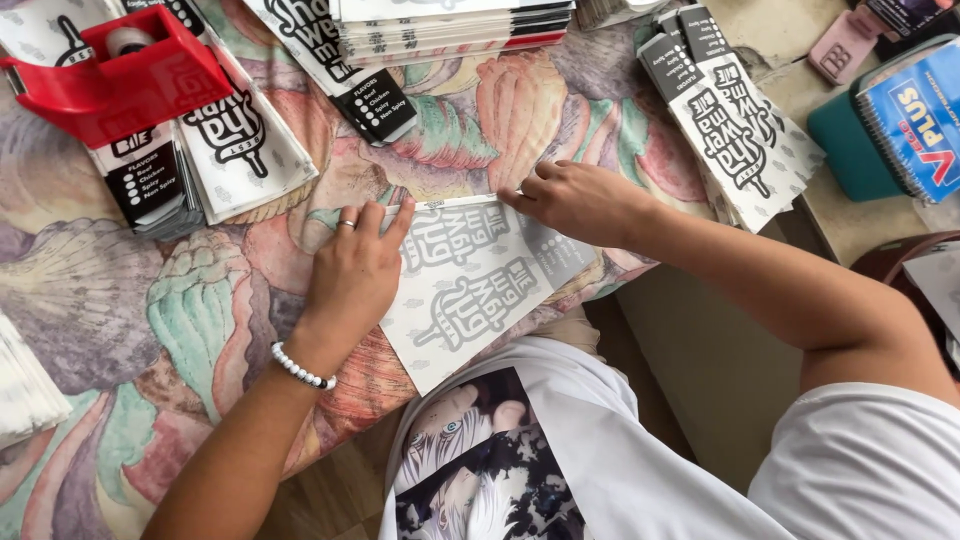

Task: The person organizes, counts, and separates paper packaging sleeves by hand on a table, occasionally using tape and handling individual sleeves or stacks.

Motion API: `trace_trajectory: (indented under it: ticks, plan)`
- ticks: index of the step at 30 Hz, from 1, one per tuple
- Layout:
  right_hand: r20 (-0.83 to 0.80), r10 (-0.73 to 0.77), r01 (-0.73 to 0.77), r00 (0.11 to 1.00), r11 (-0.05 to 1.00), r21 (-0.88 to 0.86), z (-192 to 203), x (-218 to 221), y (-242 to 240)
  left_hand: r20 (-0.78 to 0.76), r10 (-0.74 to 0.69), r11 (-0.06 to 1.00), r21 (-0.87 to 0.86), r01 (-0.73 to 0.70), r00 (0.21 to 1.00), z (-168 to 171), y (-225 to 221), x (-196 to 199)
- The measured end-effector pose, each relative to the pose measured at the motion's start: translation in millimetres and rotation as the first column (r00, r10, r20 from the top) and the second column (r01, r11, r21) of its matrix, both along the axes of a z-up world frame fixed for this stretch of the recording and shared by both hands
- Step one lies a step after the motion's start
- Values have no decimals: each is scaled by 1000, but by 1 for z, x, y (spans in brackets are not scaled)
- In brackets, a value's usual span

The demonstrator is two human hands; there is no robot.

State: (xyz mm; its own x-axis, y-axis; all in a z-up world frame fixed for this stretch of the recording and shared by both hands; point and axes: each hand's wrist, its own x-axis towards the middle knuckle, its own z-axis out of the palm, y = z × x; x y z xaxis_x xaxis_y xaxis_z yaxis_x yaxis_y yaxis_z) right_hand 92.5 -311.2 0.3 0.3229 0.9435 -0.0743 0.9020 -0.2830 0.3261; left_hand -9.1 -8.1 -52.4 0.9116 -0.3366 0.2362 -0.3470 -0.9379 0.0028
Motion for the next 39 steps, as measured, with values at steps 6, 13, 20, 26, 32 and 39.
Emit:
trace_trajectory:
  ticks: [6, 13, 20, 26, 32, 39]
  plan:
    - [-62, -49, 42, 997, 993, -112, 10, -2, 6, 9, -24, 999, -41, 24, 1000, -2, 1, 2]
    - [-86, -109, 91, 990, 977, -192, 20, -6, 17, 48, -53, 999, -9, 53, 997, 2, -3, 6]
    - [-210, -220, 167, 953, 956, -242, 42, -12, 37, 15, -112, 994, 0, 112, 994, 8, -5, 16]
    - [-248, -248, 181, 937, 947, -266, 49, -13, 45, 43, -131, 989, 81, 127, 990, 18, -9, 16]
    - [-226, -191, 129, 955, 956, -262, 30, 2, 26, 55, -112, 987, 124, 105, 992, 26, -13, 10]
    - [-138, -7, -4, 990, 997, -76, -3, 16, -7, 40, -86, 990, 117, 81, 996, 27, -16, 2]
